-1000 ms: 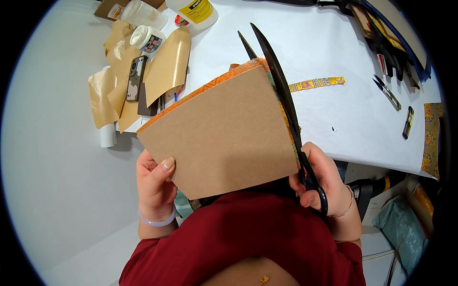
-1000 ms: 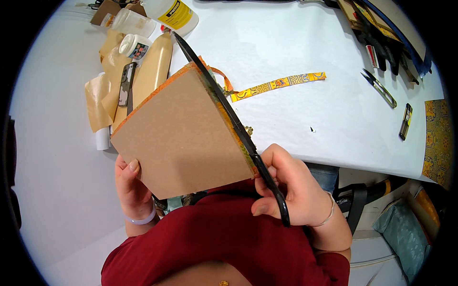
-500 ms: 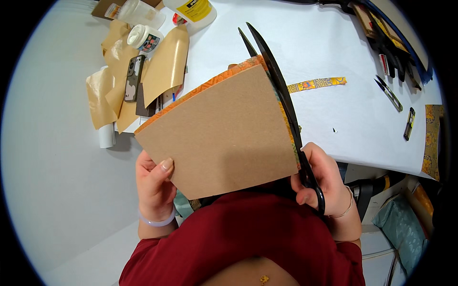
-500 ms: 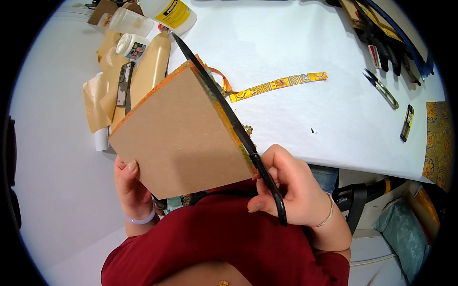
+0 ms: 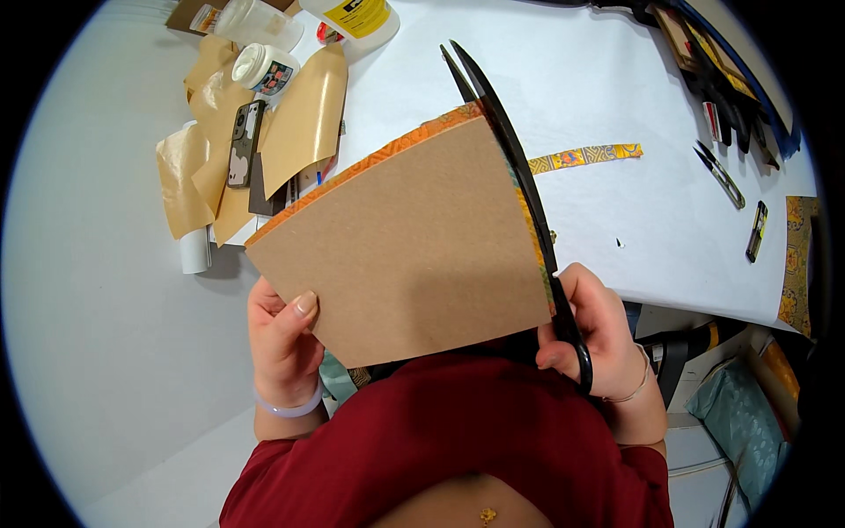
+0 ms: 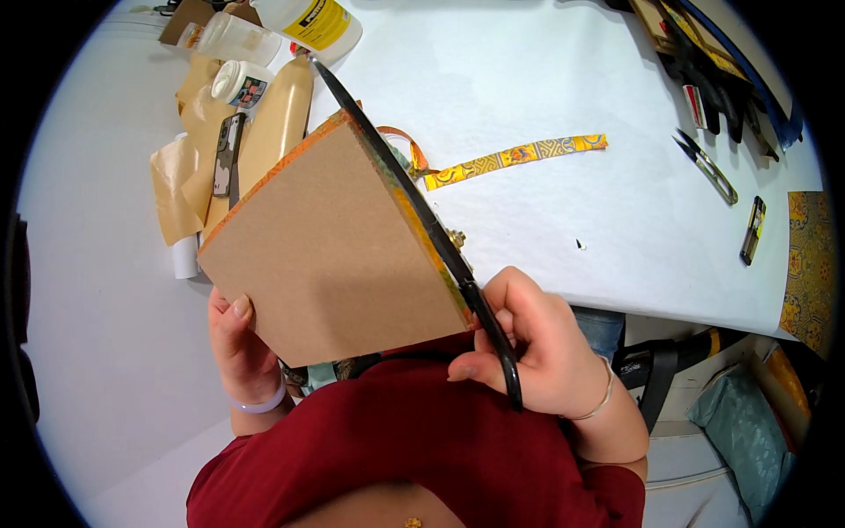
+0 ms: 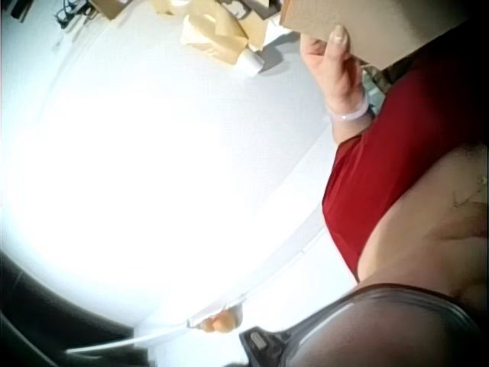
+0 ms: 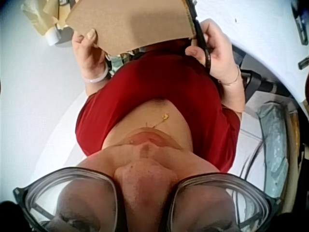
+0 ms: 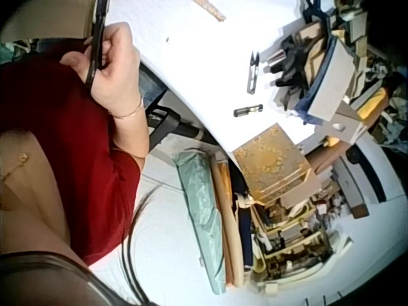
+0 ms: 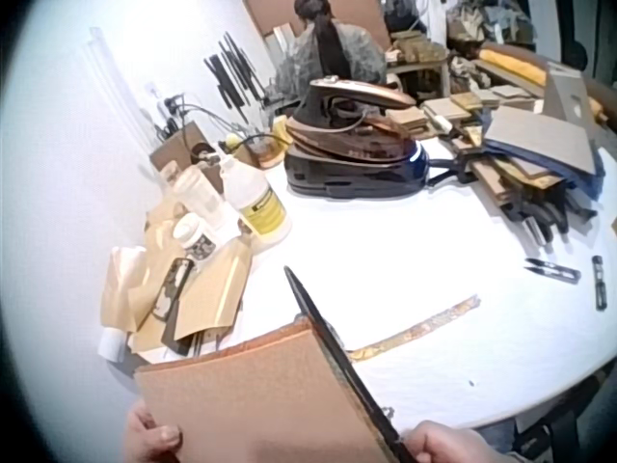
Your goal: The person smooths a yellow patterned paper cover on a book, uses a small iron to press the cover, then trims the excess paper around the edges with scissors. The person handles the book and paper throughout, finishing with a neat trimmed edge.
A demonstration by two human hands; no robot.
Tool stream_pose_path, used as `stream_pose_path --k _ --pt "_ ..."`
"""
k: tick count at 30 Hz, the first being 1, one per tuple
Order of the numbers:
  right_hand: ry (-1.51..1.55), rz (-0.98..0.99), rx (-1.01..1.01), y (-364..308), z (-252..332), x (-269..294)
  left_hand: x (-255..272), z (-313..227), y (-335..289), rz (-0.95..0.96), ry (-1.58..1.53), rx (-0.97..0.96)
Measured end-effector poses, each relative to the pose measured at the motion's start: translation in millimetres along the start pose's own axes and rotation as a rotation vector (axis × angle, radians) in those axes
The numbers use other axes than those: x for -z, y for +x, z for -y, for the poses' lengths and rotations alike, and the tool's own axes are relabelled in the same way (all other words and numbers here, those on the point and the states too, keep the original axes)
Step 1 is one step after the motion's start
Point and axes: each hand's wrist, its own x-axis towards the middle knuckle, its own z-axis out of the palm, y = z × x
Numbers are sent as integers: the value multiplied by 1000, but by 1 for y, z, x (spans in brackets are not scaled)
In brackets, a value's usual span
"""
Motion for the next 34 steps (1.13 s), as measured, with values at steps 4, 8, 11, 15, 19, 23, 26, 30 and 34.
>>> stream_pose_path --k 4,8,11,15,19,23,26,30,34 --pt "-3 21 -44 -2 -2 4 -6 -2 1 16 -62 -6" --pt "340 185 -103 -2 5 7 -2 -4 1 67 -166 67" --pt "438 267 -98 -2 7 11 5 -3 3 75 -372 132" --pt "371 221 -42 -2 16 21 30 -8 5 45 -521 104" --pt "330 324 -159 -6 16 24 30 -13 11 67 -388 61" --pt "383 381 -189 -5 14 14 -2 -14 10 -23 -258 10" --pt "355 353 -134 -4 10 9 8 -8 5 51 -225 31" --pt "240 275 -65 -5 12 6 -1 -13 -1 31 -94 44" --pt "71 257 -21 -4 12 10 0 -12 -4 19 -31 31"
